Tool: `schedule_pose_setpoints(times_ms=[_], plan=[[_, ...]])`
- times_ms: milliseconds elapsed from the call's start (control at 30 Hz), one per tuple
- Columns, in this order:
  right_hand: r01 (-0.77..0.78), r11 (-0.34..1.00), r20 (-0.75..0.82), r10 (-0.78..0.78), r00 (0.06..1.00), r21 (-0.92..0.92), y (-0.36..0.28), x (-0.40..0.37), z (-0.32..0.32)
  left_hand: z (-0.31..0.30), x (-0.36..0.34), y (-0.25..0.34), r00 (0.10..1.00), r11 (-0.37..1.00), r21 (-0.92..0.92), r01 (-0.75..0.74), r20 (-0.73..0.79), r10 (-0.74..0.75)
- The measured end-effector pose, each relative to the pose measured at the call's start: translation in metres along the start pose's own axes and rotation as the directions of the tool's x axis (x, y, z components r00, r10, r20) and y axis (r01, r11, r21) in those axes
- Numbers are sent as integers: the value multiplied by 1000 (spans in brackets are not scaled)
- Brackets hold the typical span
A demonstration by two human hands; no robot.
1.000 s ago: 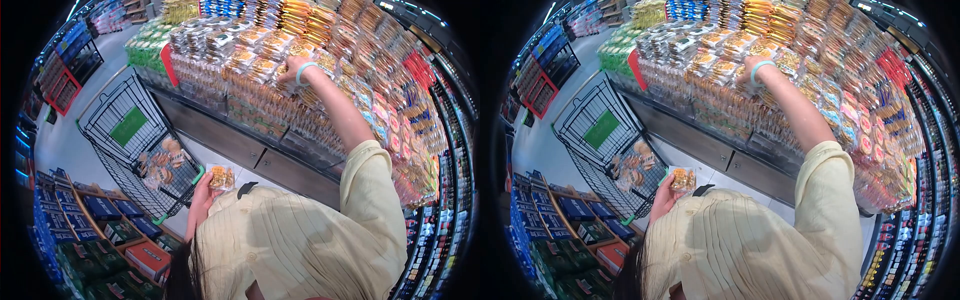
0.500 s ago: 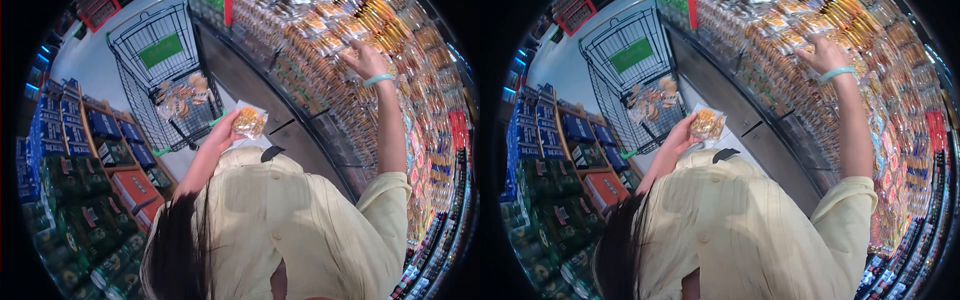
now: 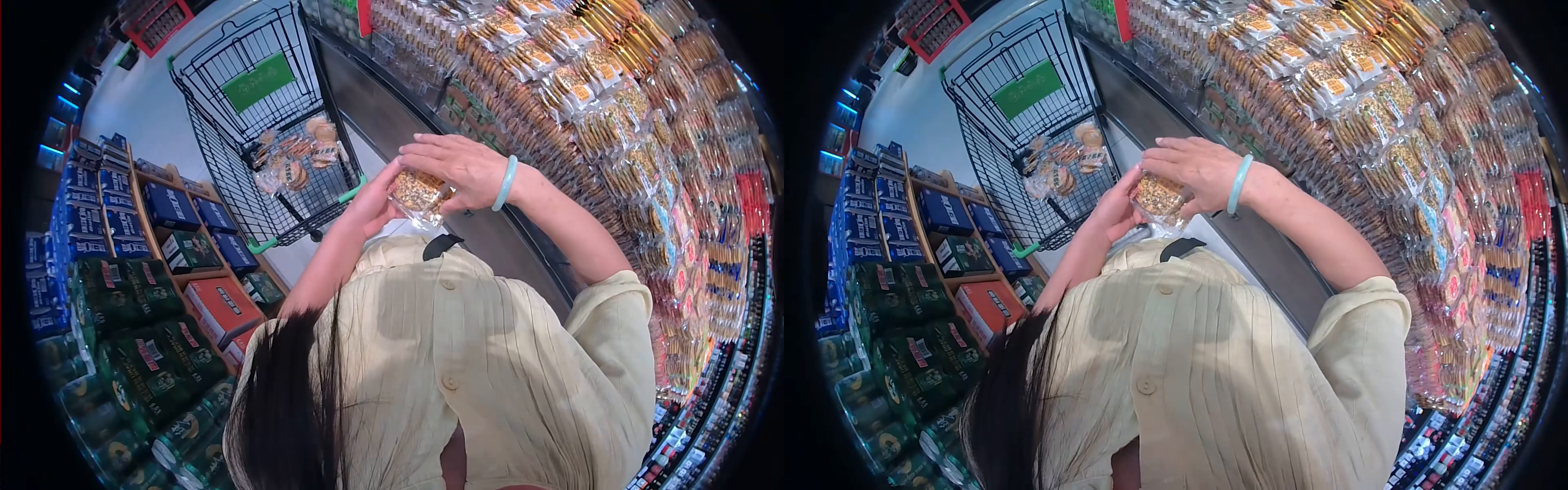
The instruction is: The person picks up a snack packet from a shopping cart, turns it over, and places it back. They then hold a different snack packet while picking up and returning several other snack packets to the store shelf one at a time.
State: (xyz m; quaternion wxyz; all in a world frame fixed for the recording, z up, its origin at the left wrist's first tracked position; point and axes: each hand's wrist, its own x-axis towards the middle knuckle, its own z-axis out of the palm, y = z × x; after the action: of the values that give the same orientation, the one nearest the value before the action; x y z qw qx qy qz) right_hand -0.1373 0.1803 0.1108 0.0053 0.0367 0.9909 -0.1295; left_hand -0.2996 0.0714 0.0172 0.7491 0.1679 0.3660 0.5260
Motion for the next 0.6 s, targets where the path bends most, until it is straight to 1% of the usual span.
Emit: schedule_pose_setpoints(times_ms=[33, 100, 167, 200, 233, 300, 333, 367, 433, 467, 500, 567, 600], plan=[[4, 1000, 20, -4, 1000, 24, -1, 1, 1, 3, -2, 2, 1000, 1000, -7, 3, 14, -3], [27, 1000, -2, -27, 1000, 8, 1, 2, 7, 4, -5, 2, 1000, 1000, -9, 4, 31, -3], [31, 990, 11, -32, 999, 138, 0, 4, 6, 2, -5, 2, 999, 999, 0, 43, -1, -43], [62, 986, -36, -57, 998, 154, 1, 4, 10, 5, -8, 3, 997, 997, -4, 74, -10, -74], [52, 989, -41, -46, 998, 139, -2, 4, 9, 3, -7, 1, 997, 997, 7, 71, 6, -71], [-44, 988, 93, 30, 995, 147, -8, 3, 6, -8, -1, -9, 994, 995, -39, 96, 54, -94], [-46, 988, 89, 34, 995, 148, -9, 2, 7, -12, 3, -13, 990, 994, -52, 98, 111, -92], [-58, 989, 81, 48, 996, 134, -9, 1, 7, -18, 6, -17, 988, 994, -40, 97, 128, -92], [-61, 987, 80, 50, 996, 146, -8, -3, 7, -20, 8, -19, 959, 978, -152, 142, 268, -97], [-58, 985, 41, 52, 998, 165, -6, -6, 10, -20, 8, -21, 961, 971, -190, 145, 259, -92], [-65, 986, 34, 61, 998, 155, -6, -8, 8, -19, 8, -21, 958, 973, -181, 145, 270, -93], [-81, 984, 92, 67, 994, 157, -6, -11, 4, -19, 8, -21, 952, 961, -227, 155, 294, -84], [-94, 980, 80, 81, 993, 175, -4, -13, 3, -18, 6, -21, 937, 955, -248, 161, 342, -69]])
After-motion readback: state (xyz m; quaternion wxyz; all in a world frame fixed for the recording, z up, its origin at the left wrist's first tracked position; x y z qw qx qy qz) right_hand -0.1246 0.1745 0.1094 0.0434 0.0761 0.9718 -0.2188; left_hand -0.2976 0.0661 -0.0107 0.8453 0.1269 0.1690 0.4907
